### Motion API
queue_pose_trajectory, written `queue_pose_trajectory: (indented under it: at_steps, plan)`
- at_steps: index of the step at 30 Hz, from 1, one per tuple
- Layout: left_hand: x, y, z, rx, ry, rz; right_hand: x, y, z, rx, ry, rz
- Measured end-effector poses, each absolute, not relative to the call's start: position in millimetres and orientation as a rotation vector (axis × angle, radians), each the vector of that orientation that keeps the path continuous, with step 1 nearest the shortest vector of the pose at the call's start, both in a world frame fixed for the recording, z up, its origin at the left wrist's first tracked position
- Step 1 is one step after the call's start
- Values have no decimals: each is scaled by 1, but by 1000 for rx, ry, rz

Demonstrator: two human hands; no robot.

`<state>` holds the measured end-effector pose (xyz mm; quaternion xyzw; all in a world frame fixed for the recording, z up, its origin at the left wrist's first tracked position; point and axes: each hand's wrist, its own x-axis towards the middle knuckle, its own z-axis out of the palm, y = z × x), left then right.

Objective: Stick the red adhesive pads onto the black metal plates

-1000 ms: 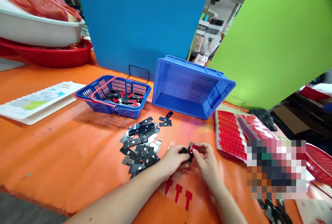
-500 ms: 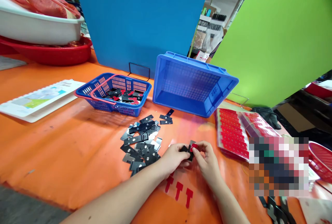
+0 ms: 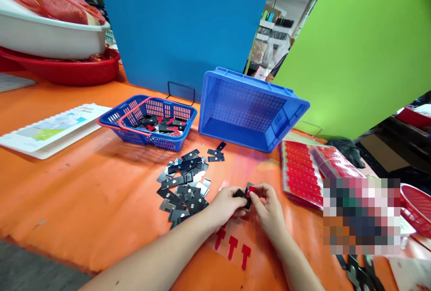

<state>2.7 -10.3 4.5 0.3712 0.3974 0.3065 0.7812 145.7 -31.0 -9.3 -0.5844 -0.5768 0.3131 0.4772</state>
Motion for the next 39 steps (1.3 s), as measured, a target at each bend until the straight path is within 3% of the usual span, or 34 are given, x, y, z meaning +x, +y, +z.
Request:
queue_pose_trajectory:
  at_steps: [39]
  plan:
    - [3, -11, 11, 780, 878, 674, 143, -31, -13, -1418, -1409, 738]
